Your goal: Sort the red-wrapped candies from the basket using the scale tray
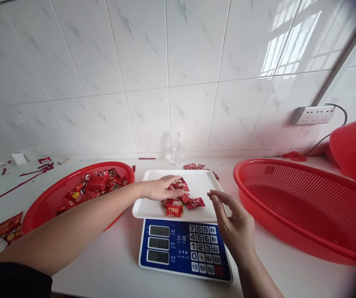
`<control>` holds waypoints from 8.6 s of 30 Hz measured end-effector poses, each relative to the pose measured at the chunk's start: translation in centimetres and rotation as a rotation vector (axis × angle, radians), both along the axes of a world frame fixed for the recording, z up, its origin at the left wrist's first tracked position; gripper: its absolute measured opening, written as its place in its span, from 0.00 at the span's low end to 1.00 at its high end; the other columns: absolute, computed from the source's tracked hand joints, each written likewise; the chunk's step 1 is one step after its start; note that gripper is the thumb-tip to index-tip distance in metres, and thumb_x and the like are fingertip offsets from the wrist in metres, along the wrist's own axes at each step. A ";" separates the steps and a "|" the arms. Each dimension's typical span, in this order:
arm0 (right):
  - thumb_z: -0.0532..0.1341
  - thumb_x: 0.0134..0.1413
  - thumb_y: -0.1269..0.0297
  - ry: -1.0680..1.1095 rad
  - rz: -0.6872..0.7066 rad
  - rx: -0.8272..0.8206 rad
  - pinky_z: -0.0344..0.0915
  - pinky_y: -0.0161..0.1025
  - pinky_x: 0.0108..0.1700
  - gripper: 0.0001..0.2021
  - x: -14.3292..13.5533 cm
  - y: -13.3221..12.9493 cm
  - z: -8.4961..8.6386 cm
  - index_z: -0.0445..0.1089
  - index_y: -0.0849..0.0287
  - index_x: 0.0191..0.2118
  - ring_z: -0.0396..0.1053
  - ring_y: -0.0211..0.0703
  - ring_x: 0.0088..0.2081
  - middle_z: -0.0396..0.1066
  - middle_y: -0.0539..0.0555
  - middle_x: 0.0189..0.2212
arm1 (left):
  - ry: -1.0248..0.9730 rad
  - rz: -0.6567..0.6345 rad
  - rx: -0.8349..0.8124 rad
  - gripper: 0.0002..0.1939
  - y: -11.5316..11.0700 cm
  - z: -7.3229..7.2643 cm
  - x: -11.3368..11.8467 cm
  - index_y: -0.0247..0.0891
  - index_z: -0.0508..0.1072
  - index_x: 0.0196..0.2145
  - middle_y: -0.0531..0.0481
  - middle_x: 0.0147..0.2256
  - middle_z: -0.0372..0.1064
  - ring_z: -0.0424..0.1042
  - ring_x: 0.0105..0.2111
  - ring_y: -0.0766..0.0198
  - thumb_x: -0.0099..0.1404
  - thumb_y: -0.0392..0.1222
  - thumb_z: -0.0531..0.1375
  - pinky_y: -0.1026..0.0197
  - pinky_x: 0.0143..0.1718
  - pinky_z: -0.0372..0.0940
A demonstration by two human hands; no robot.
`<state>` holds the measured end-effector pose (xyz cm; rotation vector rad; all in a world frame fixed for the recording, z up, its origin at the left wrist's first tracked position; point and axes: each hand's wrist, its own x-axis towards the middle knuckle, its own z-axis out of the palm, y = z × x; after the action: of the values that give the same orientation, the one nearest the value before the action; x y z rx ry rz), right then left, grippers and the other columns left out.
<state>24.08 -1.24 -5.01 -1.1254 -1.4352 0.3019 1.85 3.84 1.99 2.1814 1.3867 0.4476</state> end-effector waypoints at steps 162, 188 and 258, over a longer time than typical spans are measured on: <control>0.49 0.64 0.60 -0.897 0.034 -0.170 0.70 0.47 0.40 0.16 3.6 5.9 3.9 0.72 0.55 0.46 0.74 0.50 0.39 0.77 0.59 0.42 | -0.756 0.470 0.655 0.17 -7.9 -8.4 -4.2 0.39 0.73 0.36 0.49 0.29 0.73 0.75 0.35 0.60 0.72 0.51 0.50 0.60 0.39 0.71; 0.43 0.62 0.58 -0.924 -0.317 -0.395 0.67 0.64 0.34 0.22 12.4 7.8 3.7 0.74 0.56 0.38 0.73 0.70 0.38 0.76 0.68 0.37 | -0.729 0.462 0.678 0.16 -8.1 -8.3 -4.0 0.39 0.73 0.36 0.49 0.28 0.73 0.75 0.33 0.60 0.72 0.50 0.51 0.60 0.36 0.72; 0.56 0.48 0.42 -0.267 -0.024 -0.110 0.70 0.35 0.21 0.21 2.3 1.8 0.3 0.76 0.50 0.37 0.77 0.46 0.24 0.80 0.48 0.27 | 0.231 0.718 -0.228 0.17 -0.6 -4.1 -18.1 0.37 0.68 0.53 0.43 0.52 0.67 0.71 0.47 0.55 0.68 0.45 0.59 0.48 0.46 0.69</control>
<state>26.38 0.52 -4.74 -1.3092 -1.6537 0.2220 -16.24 3.25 -2.11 1.5388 2.2240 0.2637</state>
